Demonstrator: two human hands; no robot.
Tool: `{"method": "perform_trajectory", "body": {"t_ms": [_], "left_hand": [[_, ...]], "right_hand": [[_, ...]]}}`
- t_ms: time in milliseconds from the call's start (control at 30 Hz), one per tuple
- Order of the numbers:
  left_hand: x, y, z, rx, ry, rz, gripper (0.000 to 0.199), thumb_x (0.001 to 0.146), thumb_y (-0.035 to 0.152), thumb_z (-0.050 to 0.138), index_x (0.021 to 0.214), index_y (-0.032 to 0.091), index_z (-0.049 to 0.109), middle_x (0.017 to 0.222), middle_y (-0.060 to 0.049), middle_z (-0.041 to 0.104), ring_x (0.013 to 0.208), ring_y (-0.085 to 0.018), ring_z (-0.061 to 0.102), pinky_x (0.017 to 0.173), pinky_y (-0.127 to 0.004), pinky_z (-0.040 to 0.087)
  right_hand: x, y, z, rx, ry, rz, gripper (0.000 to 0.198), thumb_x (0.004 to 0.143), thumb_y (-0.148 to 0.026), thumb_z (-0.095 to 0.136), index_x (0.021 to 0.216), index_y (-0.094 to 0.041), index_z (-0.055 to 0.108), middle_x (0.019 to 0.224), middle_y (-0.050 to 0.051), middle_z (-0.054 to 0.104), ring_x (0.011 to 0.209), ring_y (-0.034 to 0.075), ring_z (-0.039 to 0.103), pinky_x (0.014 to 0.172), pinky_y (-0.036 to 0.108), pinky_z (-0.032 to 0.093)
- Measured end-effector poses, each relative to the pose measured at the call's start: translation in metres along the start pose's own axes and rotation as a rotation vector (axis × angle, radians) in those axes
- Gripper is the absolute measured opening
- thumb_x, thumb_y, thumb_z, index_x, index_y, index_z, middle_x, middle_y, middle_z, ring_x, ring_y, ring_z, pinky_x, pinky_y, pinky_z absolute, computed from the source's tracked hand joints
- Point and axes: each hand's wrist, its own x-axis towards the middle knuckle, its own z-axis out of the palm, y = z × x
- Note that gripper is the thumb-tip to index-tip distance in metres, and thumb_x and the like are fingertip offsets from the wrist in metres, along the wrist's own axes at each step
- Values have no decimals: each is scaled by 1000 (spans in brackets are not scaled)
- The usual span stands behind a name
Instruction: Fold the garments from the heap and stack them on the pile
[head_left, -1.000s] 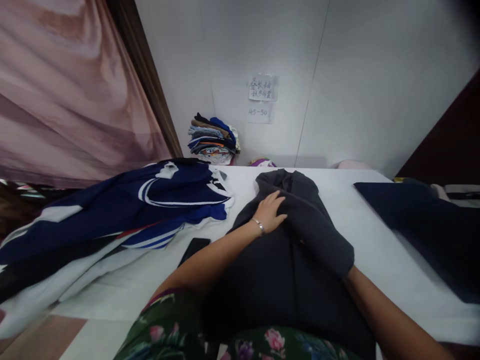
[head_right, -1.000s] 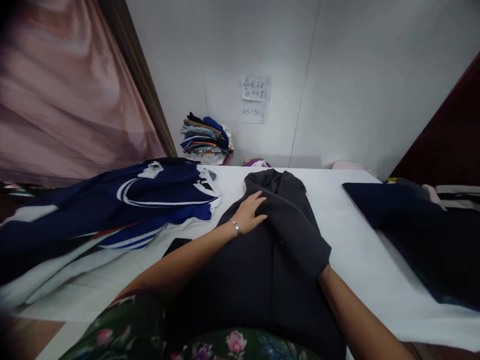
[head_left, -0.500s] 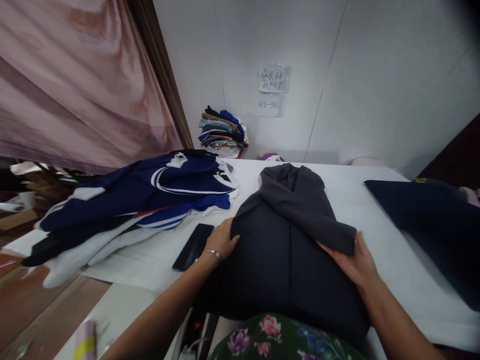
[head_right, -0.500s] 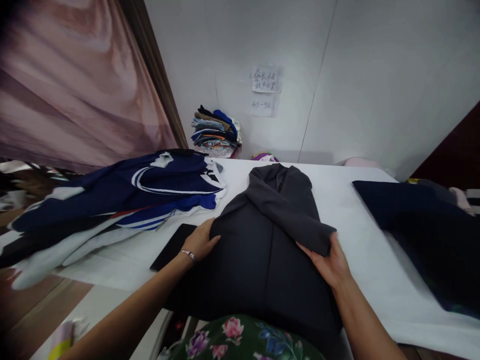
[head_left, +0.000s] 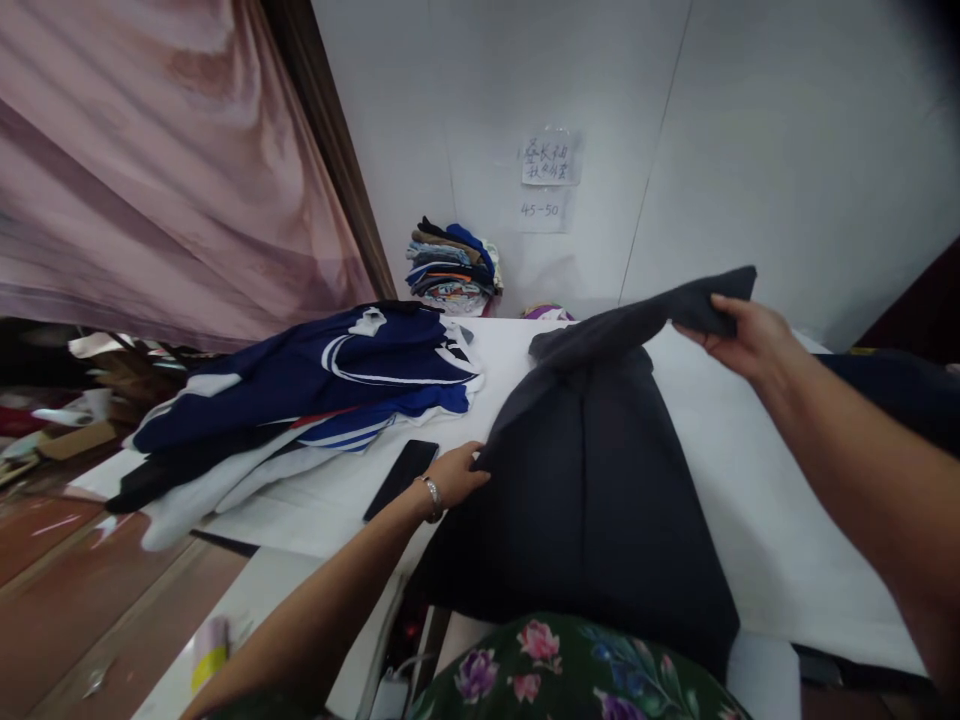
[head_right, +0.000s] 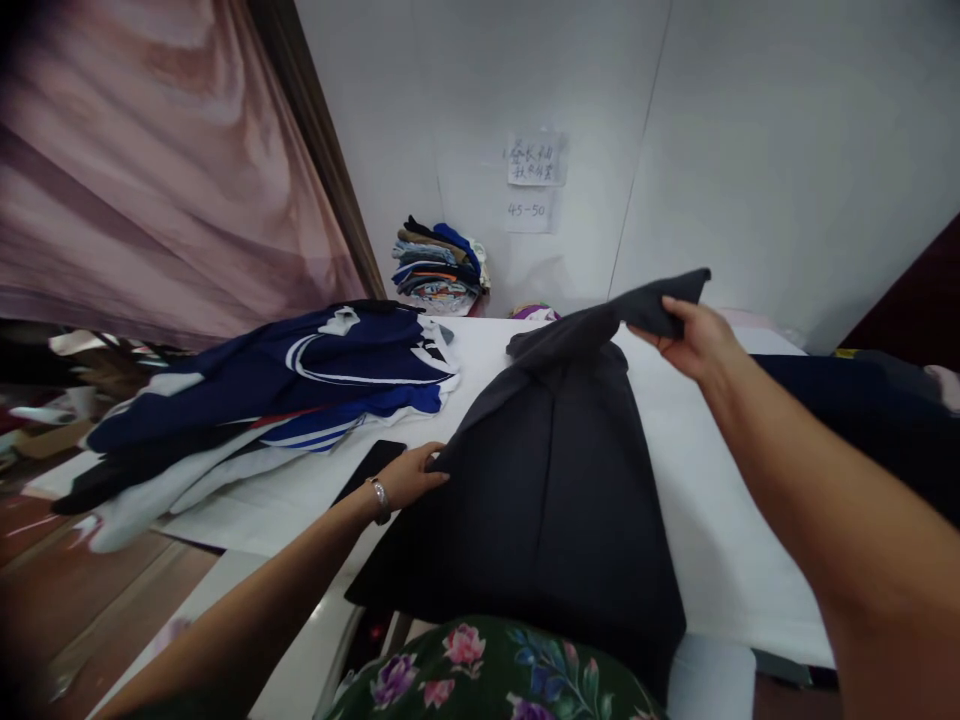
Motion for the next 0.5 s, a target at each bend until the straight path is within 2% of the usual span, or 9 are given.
{"method": "perform_trajectory", "body": {"t_ms": [67,167,233,300,367,400,433,500], "left_hand": [[2,20,8,-73,-22,87,52,72,31,63,123,21,54,97,-5,68,92,-23,63,78,-29,45],[9,54,37,-198,-116,217,55,69,31,67,122,20,56,104,-7,68,99,-24,62,83,-31,46],[17,77,65,-302,-263,232,55,70,32,67,122,19,55,98,-7,68,90,-23,64,77,-31,49],[24,95,92,-450,-477,165,57,75,33,63,128,16,48,86,-5,68,70,-18,65,64,-29,52],[31,106,111,-594,-601,121,55,81,35,58,131,15,44,78,-3,67,56,-13,60,54,-26,51],[34,108,115,-640,-592,134,51,83,35,56,129,15,46,76,-3,66,53,-11,59,52,-25,50],[37,108,116,-653,-531,175,45,84,34,55,124,15,50,77,-3,66,54,-10,59,53,-25,50],[43,103,109,-567,-298,303,34,84,33,55,113,17,58,84,-4,68,65,-12,62,63,-27,52]], "right_hand": [[24,-26,5,-119,-23,-92,21,90,-7,37,98,-3,56,136,21,47,103,16,61,76,37,50],[45,-58,4,-253,-29,-177,29,89,-9,30,87,2,57,141,23,38,107,16,58,74,33,47],[50,-72,-3,-267,50,-175,35,88,-10,27,78,3,57,139,21,42,106,13,58,72,30,44],[51,-79,-14,-293,151,-170,37,87,-10,27,70,5,57,134,20,47,104,12,59,68,28,42],[48,-80,-29,-381,204,-187,38,86,-11,30,66,5,58,133,23,47,103,13,59,64,27,41],[45,-78,-37,-436,217,-198,37,87,-11,32,66,6,58,133,25,46,103,14,59,63,27,41],[42,-77,-45,-482,223,-207,35,87,-11,35,68,6,59,133,27,44,103,15,60,63,28,42],[35,-73,-57,-559,224,-228,30,87,-10,41,74,6,62,133,30,43,102,16,61,63,28,43]]}}
